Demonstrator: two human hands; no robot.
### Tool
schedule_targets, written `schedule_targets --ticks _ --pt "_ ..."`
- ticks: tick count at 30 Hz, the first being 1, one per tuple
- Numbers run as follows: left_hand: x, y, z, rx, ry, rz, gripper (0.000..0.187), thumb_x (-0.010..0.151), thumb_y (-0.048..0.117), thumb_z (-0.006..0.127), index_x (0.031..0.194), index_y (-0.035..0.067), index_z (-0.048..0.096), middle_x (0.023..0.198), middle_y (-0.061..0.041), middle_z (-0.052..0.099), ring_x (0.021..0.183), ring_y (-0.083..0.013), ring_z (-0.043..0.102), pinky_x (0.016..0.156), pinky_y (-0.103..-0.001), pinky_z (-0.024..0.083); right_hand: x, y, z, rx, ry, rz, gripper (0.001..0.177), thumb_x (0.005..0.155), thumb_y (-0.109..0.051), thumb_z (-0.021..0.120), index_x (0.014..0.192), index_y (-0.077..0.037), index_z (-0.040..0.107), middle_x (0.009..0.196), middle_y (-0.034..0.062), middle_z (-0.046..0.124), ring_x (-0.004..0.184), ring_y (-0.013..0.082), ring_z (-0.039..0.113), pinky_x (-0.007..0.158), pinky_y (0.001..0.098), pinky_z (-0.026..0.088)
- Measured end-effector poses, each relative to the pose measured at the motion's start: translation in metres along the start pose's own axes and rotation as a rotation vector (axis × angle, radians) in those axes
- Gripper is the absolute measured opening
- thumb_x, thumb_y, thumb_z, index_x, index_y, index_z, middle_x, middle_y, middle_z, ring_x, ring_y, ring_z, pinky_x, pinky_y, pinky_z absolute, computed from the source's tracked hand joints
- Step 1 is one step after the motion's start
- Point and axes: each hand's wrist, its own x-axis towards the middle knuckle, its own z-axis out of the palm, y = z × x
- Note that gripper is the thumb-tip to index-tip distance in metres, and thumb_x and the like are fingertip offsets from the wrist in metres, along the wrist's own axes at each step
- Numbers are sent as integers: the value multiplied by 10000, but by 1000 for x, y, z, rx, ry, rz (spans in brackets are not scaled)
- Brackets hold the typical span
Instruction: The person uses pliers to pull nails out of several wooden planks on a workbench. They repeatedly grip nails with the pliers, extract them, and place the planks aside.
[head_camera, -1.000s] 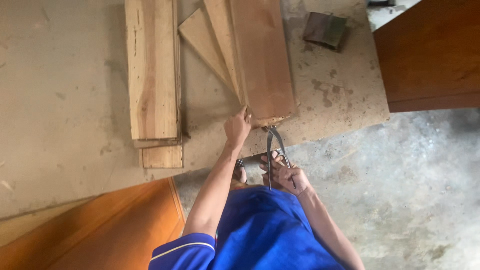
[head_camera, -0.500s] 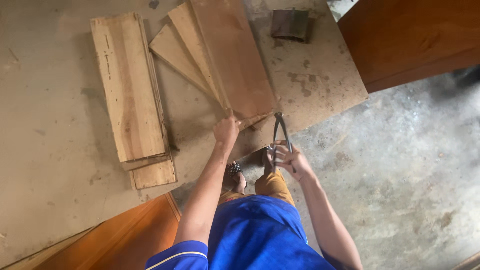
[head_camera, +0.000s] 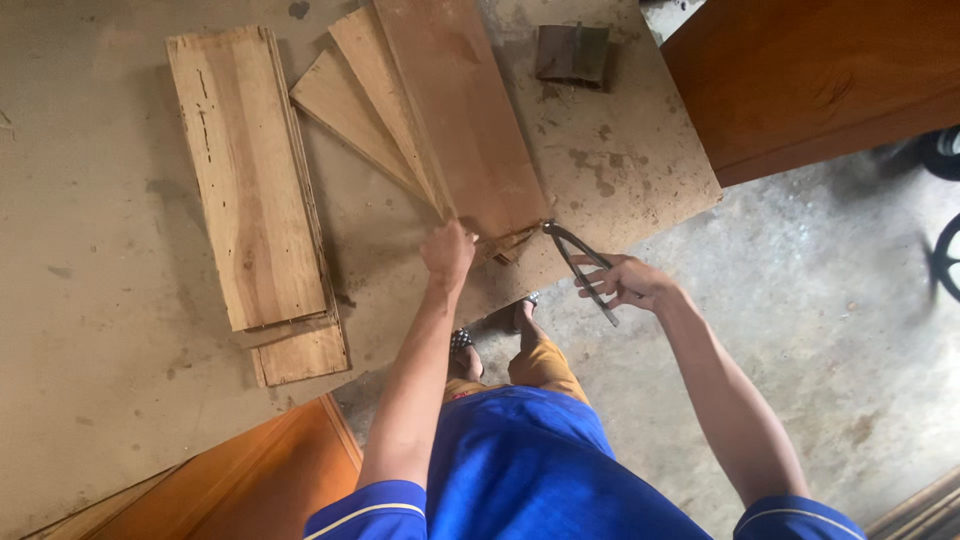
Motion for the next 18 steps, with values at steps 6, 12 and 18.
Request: schedule_targets --ticks 6,12,18 --pt "-9 13 -34 -39 -37 -59 123 988 168 683 1017 52 711 828 -107 751 793 -215 765 661 -321 556 19 -3 -13 -34 -36 17 1026 546 64 448 1567 -32 435 1334 371 586 1213 492 611 868 744 450" --pt "-3 7 -29 -56 -29 -60 129 965 198 708 1017 81 697 780 -65 730 735 -194 751 626 -322 562 19 -25 -4 -161 0 65 969 584 84 472 1546 -35 469 1366 387 568 1186 461 630 891 691 486" --pt "-8 7 -30 -12 -35 -44 87 1000 178 686 1018 94 675 786 -38 679 728 -109 641 639 -278 491 23 -57 2 -340 49 135 869 705 129 517 1559 9 404 1290 369 608 980 387 699 842 559 582"
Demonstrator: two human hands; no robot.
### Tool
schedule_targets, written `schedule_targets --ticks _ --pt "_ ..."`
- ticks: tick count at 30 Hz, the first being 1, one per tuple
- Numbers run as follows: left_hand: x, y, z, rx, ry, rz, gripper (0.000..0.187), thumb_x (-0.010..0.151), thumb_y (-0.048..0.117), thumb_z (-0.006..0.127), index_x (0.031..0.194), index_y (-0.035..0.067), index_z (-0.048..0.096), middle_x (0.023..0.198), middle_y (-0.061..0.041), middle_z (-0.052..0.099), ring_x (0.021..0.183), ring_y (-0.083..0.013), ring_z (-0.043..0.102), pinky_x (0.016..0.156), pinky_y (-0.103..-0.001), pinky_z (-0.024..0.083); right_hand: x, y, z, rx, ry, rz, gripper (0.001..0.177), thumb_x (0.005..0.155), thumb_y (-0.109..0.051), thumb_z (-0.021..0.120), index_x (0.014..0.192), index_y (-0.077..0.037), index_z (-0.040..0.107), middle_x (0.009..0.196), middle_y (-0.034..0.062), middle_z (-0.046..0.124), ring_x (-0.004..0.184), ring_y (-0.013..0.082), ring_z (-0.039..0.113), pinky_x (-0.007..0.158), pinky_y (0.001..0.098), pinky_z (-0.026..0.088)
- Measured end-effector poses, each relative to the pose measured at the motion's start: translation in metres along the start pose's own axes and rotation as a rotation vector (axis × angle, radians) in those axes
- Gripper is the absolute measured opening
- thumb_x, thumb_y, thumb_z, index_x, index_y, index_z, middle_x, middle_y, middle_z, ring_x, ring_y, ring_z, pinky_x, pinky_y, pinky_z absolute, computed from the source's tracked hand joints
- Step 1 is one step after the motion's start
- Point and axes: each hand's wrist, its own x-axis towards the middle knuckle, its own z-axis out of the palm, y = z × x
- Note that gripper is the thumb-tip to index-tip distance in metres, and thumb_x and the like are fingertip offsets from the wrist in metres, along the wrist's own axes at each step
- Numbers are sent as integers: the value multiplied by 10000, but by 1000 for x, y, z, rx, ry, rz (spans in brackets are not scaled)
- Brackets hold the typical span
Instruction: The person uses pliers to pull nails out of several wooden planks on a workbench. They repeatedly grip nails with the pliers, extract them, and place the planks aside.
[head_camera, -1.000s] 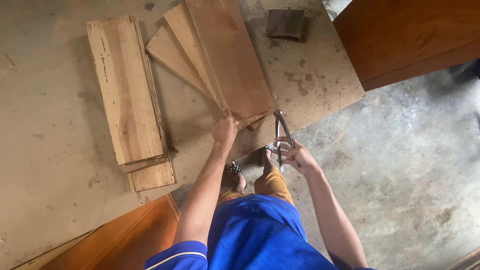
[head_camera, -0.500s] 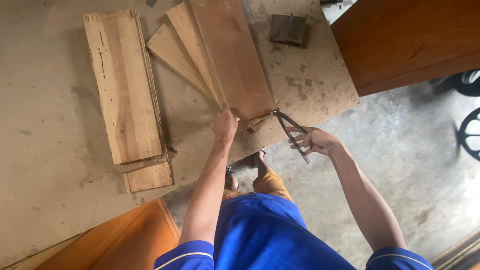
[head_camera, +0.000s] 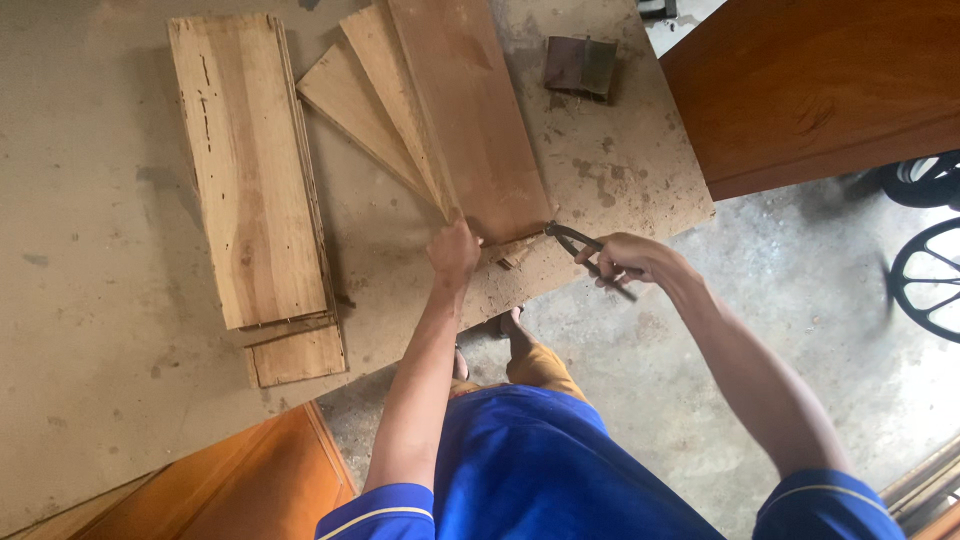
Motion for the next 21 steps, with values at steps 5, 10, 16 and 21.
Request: schedule_targets --ticks 5,10,16,21 --pt "18 -9 22 -40 -5 -41 111 1036 245 604 1051 136 608 711 34 518 621 -115 470 562 -287 414 87 28 -24 -134 -8 31 318 725 98 646 1039 53 650 794 213 666 554 268 702 426 318 545" --pt "36 -25 52 -80 -38 -66 194 1034 297 580 1129 129 568 706 34 551 608 -111 488 545 -273 407 77 -25 -28 -373 -79 31 129 798 1 642 911 -3 704 696 188 697 540 280 703 466 391 530" --pt "24 -21 54 -97 7 0 270 1052 206 459 1301 110 501 703 49 546 564 -96 509 505 -280 418 36 -103 -24 -339 -123 128 605 696 -9 601 1295 7 514 971 298 634 694 424 721 486 412 531" --pt "25 -22 54 4 18 5 372 1042 148 556 1392 72 457 778 -28 673 627 -114 631 550 -264 487 -20 -87 -30 -147 -247 52 916 709 -57 529 1591 -7 291 1613 324 270 848 428 756 362 233 520"
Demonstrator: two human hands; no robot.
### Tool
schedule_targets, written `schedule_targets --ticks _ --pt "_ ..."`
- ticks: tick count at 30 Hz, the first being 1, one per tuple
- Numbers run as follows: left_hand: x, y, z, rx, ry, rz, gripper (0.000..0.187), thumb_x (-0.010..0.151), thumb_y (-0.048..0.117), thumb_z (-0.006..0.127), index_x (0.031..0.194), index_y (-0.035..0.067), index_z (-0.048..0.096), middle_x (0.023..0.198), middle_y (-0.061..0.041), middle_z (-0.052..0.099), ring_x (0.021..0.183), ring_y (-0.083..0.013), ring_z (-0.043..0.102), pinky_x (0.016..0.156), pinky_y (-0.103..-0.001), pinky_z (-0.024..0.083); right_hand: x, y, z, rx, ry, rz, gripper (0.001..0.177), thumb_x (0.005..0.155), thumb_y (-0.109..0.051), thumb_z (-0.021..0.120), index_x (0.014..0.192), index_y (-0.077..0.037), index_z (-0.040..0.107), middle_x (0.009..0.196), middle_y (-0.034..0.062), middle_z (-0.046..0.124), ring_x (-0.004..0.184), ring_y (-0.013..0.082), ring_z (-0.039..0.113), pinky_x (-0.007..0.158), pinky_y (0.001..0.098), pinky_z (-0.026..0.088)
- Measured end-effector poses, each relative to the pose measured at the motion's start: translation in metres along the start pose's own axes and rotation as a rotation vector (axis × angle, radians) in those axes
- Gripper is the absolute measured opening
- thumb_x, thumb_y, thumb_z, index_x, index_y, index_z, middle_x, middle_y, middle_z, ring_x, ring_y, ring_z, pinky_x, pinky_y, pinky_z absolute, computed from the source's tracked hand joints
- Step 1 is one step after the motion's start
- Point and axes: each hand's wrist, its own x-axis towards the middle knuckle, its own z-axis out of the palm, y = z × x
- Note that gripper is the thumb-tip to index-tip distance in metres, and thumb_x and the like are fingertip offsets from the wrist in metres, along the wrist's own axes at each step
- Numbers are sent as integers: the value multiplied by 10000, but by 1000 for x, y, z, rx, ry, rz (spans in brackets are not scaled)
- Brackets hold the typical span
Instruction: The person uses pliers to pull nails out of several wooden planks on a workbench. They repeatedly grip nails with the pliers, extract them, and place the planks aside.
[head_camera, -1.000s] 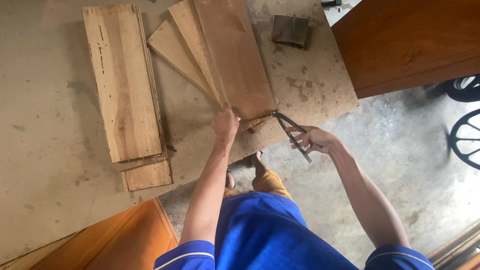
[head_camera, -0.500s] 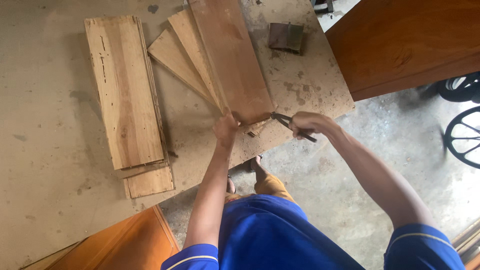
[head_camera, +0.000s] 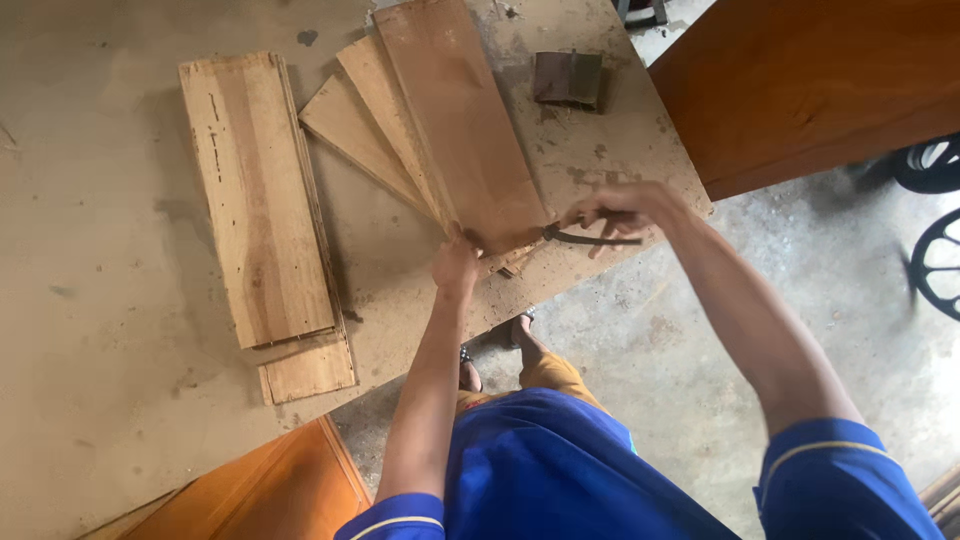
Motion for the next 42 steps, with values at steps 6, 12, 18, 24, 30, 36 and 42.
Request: schedule_targets --ticks 6,12,18,24,30,36,42 --pt "8 -1 1 54 -37 -47 340 1053 183 527 1372 111 434 750 17 614 603 -105 569 525 -278 431 -11 54 -6 488 -72 -456 528 931 -196 448 1400 40 510 1472 293 467 977 505 719 605 378 659" --pt "20 -4 12 15 -65 -65 353 1061 206 527 1391 113 438 785 3 637 625 -107 604 547 -275 475 20 91 3 753 -140 -865 635 900 -463 548 1424 -105 522 1446 132 561 944 359 638 795 467 474" --pt "-4 13 -23 -32 -21 -61 196 1030 175 546 1203 103 603 704 11 637 571 -82 549 483 -256 429 15 53 43 -68 774 -961 339 995 -365 715 864 -54 753 740 119 751 748 283 728 740 395 527" --pt "21 -10 30 -119 105 15 305 1034 115 479 1313 11 547 708 -18 619 573 -104 587 471 -256 433 95 25 31 538 768 -1171 396 1078 -433 509 985 -87 677 931 120 706 954 251 717 926 448 544" --pt "17 4 8 -93 -39 -164 274 1010 136 578 1275 66 558 768 -17 670 585 -122 614 496 -263 462 101 -8 18 455 816 -1129 423 1037 -370 541 685 -165 656 637 10 658 624 131 652 702 317 521" --pt "2 34 -25 110 -105 -187 282 1021 148 618 1293 94 564 767 9 644 620 -73 539 520 -240 424 133 -15 -13 464 771 -1137 231 870 -194 615 660 -105 649 593 72 622 567 183 648 609 357 538" --pt "11 29 -12 107 -136 -235 506 1012 209 652 1474 72 499 805 -17 660 647 -102 582 522 -261 433 172 -29 -40 523 799 -813 235 737 -247 605 529 -138 621 444 41 548 392 146 529 474 314 414"
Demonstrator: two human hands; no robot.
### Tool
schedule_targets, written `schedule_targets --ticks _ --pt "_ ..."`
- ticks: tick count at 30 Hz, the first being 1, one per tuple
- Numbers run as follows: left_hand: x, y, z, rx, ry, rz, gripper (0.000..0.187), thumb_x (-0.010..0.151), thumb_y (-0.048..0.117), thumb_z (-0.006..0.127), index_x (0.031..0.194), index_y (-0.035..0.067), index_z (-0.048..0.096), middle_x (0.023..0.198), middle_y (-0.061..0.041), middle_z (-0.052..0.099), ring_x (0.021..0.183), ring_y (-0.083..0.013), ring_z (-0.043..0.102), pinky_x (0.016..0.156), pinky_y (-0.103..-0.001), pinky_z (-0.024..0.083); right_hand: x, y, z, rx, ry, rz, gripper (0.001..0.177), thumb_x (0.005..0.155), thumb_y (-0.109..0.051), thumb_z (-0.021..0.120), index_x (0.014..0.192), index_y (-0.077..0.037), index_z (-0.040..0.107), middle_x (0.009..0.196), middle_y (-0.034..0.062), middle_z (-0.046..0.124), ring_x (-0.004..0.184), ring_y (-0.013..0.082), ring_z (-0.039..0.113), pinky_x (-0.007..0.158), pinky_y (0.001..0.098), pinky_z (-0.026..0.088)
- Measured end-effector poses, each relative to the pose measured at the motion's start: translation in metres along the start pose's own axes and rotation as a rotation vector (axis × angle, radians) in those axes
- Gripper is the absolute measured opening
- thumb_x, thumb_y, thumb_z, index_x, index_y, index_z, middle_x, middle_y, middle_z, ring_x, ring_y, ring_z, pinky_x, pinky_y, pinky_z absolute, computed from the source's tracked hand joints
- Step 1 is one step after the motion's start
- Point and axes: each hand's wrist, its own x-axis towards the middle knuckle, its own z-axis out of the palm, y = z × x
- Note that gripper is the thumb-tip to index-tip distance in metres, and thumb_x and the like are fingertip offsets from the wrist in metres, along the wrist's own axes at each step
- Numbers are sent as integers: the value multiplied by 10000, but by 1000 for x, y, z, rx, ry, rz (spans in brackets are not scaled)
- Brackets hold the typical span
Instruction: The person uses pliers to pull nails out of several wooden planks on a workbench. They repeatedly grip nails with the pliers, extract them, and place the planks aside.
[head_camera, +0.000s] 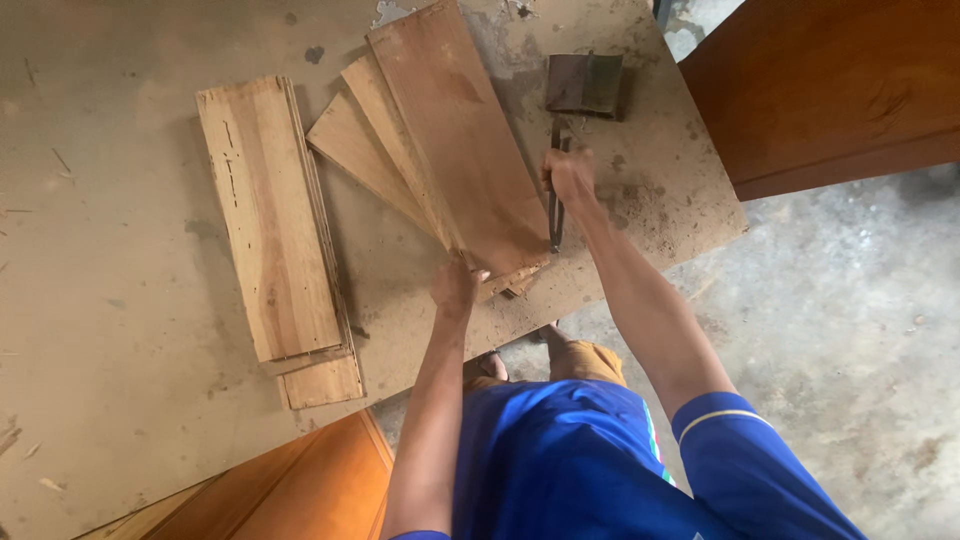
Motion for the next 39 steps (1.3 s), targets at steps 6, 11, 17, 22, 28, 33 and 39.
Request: schedule_targets --ticks 6,11,17,22,28,33,39 --pt "19 -5 21 11 -48 -90 566 980 339 721 1449 84 534 896 -42 739 717 -131 698 541 -315 527 57 39 9 -53 -25 175 165 696 -210 615 549 -137 639 445 46 571 383 151 576 446 318 460" --pt "-5 12 -6 -113 -54 -200 408 999 348 698 1333 144 580 981 -19 734 783 -166 717 624 -311 537 70 32 -9 -10 68 522 216 925 -199 416 778 -131 559 625 23 478 557 174 536 563 396 464" --pt "-14 14 30 -605 140 -107 181 998 232 689 1136 115 673 910 4 665 709 -102 542 611 -270 447 20 -51 -15 317 20 420 145 935 -145 485 830 -81 563 679 75 538 629 237 587 625 411 465" --pt "-53 80 3 -1378 98 -225 299 1058 318 553 1118 57 685 836 -49 564 597 -125 524 469 -257 433 -7 -59 -20 648 53 411 85 888 -136 459 847 -110 529 718 58 534 656 241 570 652 395 496" --pt "-35 95 21 -1653 216 -253 174 1008 215 610 934 58 632 517 14 382 338 -72 363 298 -203 287 -17 -65 -16 741 -38 256 45 801 -141 475 801 -130 519 661 55 532 639 229 579 668 354 491" --pt "-22 89 20 -1790 135 -343 176 1020 223 628 884 118 592 529 48 375 363 -71 354 328 -203 292 -5 -52 -13 771 -75 214 56 795 -152 480 762 -131 520 642 65 542 625 230 586 692 384 527" --pt "7 68 20 -1910 26 -383 215 943 185 748 827 121 578 513 25 410 405 -110 432 330 -211 316 11 -37 -4 852 -128 85 97 743 -186 492 782 -119 550 630 98 559 593 251 619 680 407 556"
